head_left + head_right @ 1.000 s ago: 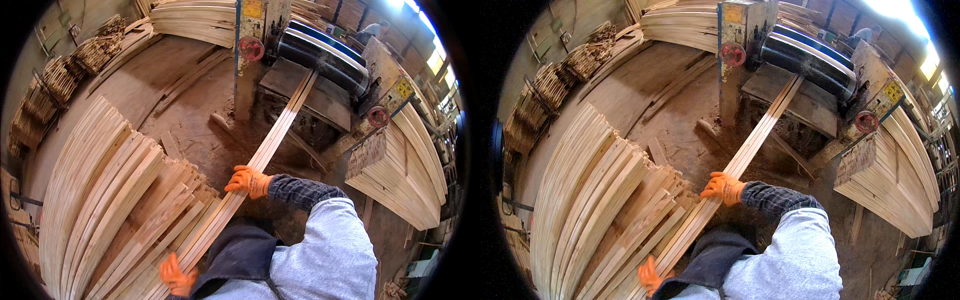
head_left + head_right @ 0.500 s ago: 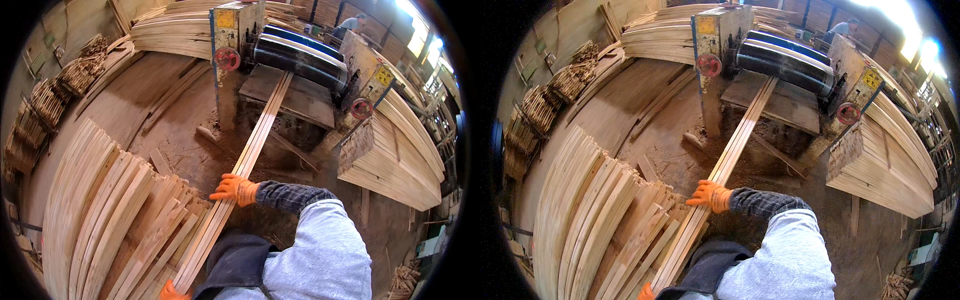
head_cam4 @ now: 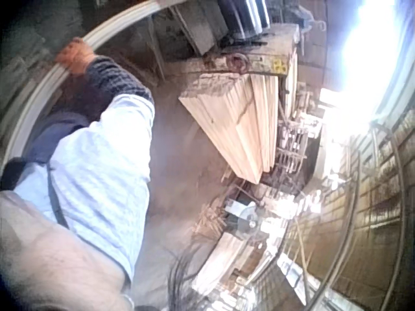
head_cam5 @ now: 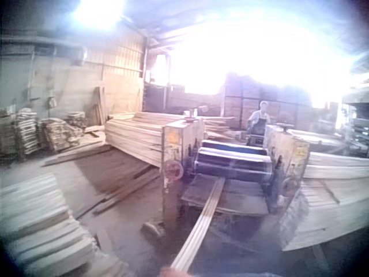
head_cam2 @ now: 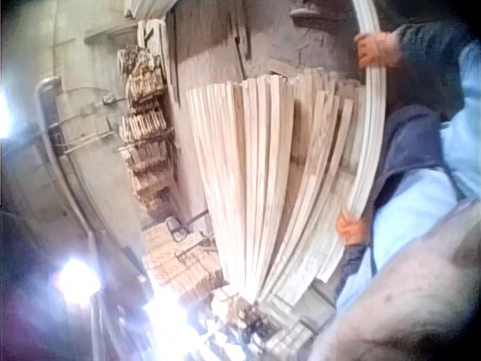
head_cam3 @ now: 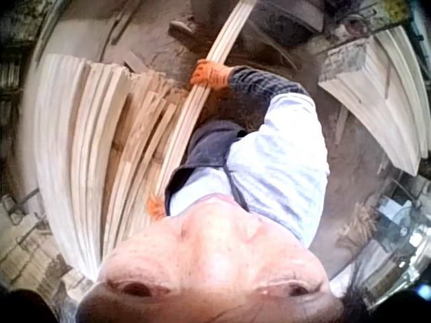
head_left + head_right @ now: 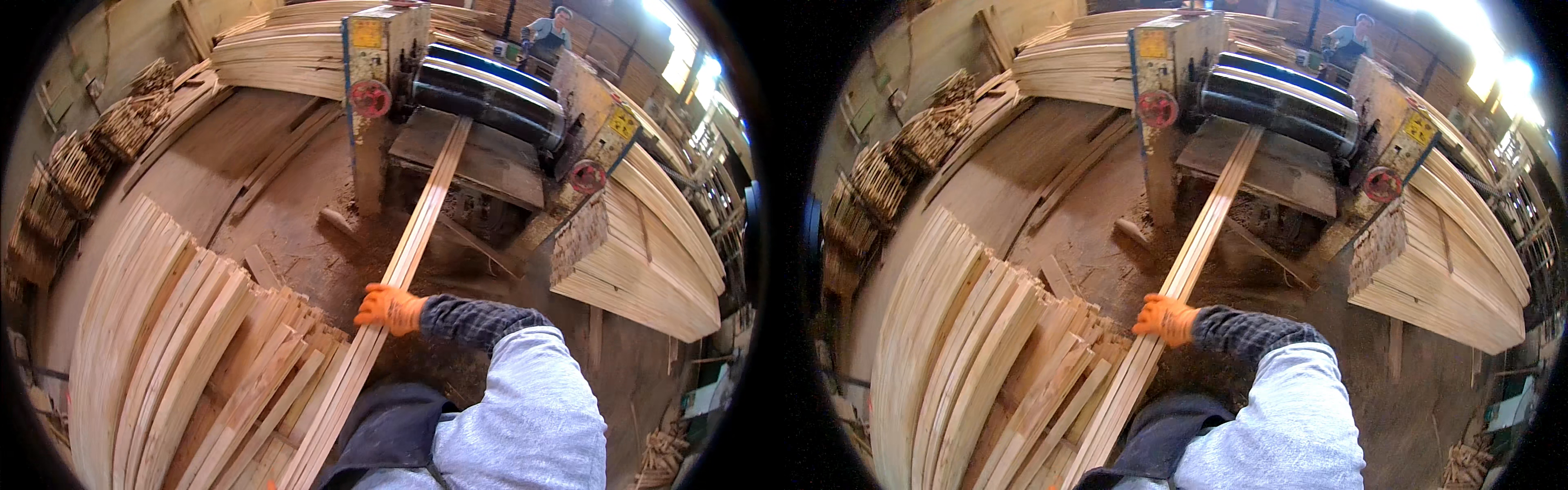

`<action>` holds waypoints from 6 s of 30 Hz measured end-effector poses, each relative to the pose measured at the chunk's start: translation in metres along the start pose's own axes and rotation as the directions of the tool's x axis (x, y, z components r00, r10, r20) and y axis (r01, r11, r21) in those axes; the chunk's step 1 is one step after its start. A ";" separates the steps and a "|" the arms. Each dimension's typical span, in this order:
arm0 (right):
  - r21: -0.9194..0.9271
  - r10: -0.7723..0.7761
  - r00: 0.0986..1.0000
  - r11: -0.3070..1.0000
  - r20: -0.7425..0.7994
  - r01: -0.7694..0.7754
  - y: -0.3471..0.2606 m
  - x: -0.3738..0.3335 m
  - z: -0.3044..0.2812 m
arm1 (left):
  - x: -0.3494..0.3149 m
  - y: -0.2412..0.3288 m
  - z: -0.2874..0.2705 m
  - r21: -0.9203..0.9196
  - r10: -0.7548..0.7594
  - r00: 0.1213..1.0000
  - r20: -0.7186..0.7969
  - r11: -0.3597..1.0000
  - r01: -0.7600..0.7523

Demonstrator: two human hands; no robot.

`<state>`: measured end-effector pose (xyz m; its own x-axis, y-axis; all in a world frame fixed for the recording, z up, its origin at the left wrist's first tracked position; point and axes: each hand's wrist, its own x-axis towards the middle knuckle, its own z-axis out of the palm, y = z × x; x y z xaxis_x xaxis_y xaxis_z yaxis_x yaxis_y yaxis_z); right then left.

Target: The person picks up thin wooden planks from a stack and feeds them one by one into an industrial rolling machine while another worker catches them on the other side.

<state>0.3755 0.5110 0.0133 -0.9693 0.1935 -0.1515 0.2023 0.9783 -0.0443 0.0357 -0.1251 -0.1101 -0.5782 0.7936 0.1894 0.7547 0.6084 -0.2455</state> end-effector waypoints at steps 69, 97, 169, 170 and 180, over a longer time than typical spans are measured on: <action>0.660 0.424 0.516 -0.585 0.744 -0.472 -0.105 0.242 0.164 | 0.129 -0.148 0.209 -0.165 -0.164 0.066 0.984 -0.986 0.017; 0.606 -0.510 0.581 0.794 0.634 0.036 -0.379 0.344 0.028 | 0.097 0.010 0.027 -0.223 -0.108 0.417 0.902 -0.945 0.238; 0.109 0.273 0.745 0.959 -0.609 -0.263 -0.052 0.015 -0.007 | -0.002 -0.014 0.069 -0.326 -0.279 0.547 0.789 -0.945 -0.012; 0.062 0.434 0.678 0.864 -0.593 -0.499 -0.017 -0.007 -0.013 | 0.004 -0.009 0.057 -0.295 -0.302 0.439 0.846 -0.952 -0.087; 0.372 0.437 -0.113 0.572 -0.892 -0.731 0.299 -0.075 0.100 | 0.038 0.081 -0.097 -0.461 -0.626 0.417 0.659 -0.774 -0.433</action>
<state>0.5227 0.7820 -0.0876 0.0732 0.4712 0.8790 0.8762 0.3906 -0.2823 0.1051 -0.0459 -0.0310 -0.9180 -0.0489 -0.3936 -0.1911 -0.8152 0.5468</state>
